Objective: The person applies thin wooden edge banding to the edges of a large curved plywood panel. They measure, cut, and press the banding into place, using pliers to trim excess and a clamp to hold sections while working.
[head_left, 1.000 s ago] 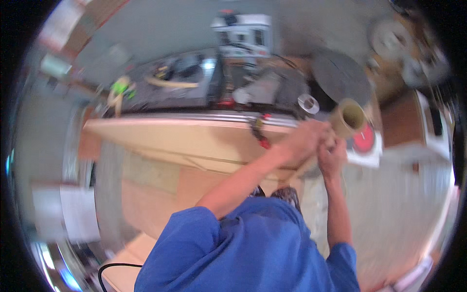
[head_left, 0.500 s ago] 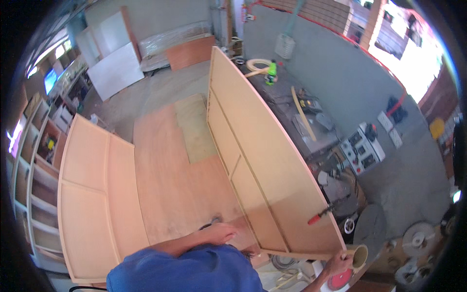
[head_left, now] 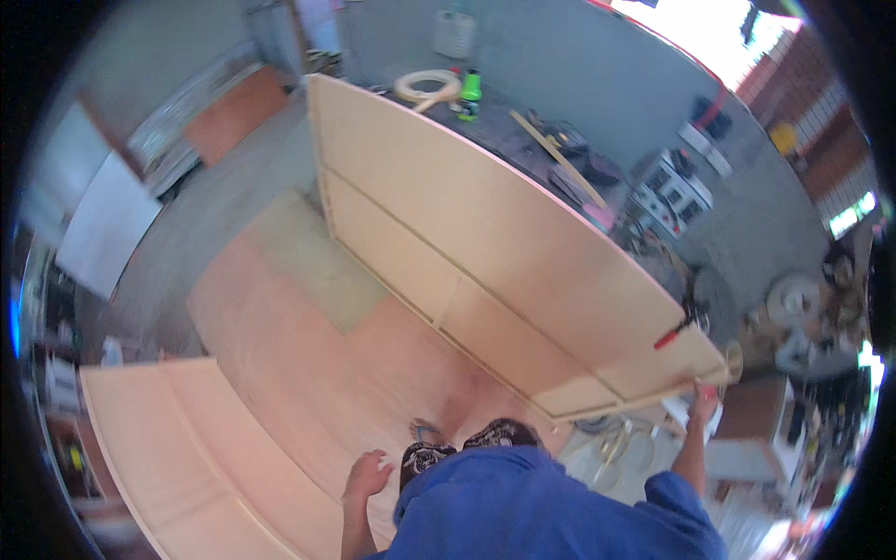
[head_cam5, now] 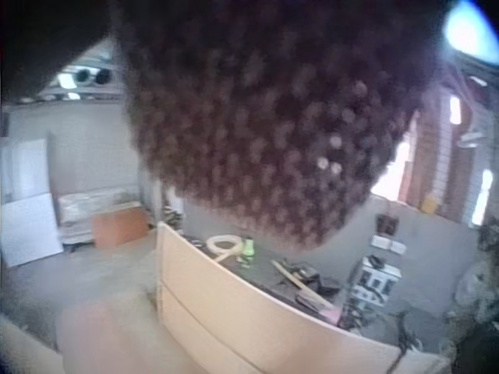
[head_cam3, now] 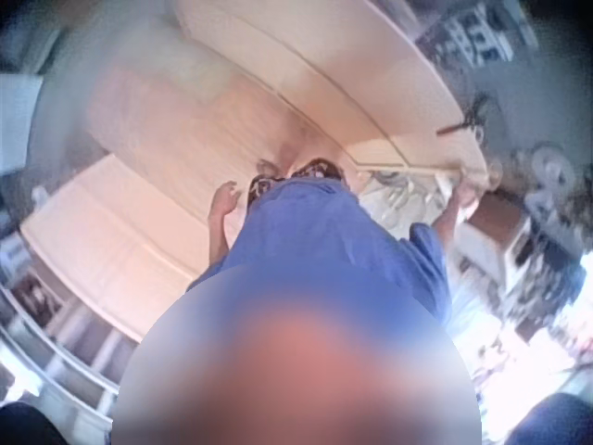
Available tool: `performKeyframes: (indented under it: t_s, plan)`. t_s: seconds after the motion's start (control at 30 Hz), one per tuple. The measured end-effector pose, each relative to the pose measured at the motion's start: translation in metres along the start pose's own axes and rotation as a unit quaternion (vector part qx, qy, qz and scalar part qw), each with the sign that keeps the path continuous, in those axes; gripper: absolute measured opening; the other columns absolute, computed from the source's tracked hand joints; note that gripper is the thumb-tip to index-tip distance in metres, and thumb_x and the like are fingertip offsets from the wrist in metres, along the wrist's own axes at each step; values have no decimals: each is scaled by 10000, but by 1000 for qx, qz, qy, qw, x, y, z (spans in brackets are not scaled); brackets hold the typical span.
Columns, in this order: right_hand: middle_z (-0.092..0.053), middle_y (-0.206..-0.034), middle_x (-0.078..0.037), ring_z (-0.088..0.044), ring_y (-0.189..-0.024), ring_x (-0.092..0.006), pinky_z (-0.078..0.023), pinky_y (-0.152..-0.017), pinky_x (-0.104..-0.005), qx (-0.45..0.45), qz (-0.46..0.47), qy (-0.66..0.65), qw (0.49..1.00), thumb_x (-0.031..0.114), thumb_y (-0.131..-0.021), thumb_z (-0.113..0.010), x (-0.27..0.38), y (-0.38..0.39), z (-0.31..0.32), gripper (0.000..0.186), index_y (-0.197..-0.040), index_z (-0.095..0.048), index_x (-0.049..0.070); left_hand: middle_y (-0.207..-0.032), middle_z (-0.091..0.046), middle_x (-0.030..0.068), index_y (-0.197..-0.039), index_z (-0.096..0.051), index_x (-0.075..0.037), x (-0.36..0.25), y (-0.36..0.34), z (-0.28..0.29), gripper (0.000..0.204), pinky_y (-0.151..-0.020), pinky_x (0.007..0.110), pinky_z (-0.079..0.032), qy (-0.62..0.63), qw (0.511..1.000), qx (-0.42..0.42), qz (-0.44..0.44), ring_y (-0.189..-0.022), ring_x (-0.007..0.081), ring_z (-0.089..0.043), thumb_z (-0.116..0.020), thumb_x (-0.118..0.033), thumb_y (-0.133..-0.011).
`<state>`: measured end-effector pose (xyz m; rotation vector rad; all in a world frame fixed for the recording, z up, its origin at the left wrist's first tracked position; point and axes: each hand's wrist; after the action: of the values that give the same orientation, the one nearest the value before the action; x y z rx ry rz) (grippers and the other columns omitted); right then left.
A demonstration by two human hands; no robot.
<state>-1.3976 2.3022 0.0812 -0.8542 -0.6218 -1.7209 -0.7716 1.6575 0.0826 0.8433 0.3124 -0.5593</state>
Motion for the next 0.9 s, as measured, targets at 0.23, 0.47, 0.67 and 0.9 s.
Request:
performKeyframes:
  t_s: [0.23, 0.47, 0.67, 0.9]
  plan:
    - [-783, -930, -219, -766, -870, -374, -596, -839, -500, 365, 54, 290, 883, 310, -834, -788, -4, 346, -190, 257, -903, -832, 66, -1214, -740, 196, -1341, -675, -41, 114, -36, 122, 451, -933, 450, -591, -55, 987, -129, 84, -1027, 330, -751, -788, -245, -956]
    - [-716, -904, -257, -709, -871, -457, -559, -764, -520, 257, 401, 66, 877, 69, -893, -661, 335, 280, -348, 119, -972, -730, 11, -1223, -708, 174, -1390, -641, -53, 92, -97, 188, 479, -911, 439, -586, 24, 997, -57, -35, -1014, 311, -718, -771, -253, -975]
    - [-767, -985, -187, -735, -890, -380, -587, -831, -454, 91, 404, 1, 910, 41, -880, -665, 504, 76, -478, 309, -1165, -784, 66, -1230, -713, 183, -1405, -635, -53, 78, -146, 244, 498, -884, 431, -598, -50, 998, -28, -22, -975, 309, -734, -779, -257, -975]
    - [-640, -1321, -183, -585, -1232, -446, -563, -967, -586, 23, 261, 260, 929, 204, -906, -736, 515, -50, -584, 353, -1255, -770, 174, -1158, -756, 173, -1360, -672, -51, 101, -165, 282, 440, -873, 434, -609, 49, 992, -48, 105, -977, 312, -755, -775, -257, -985]
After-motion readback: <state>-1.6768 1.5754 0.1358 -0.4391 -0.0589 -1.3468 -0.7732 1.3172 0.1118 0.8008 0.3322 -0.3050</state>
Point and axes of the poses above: each hand's wrist, its own y-axis away from the middle knuckle, its own z-axis out of the back of the hand, x = y × z
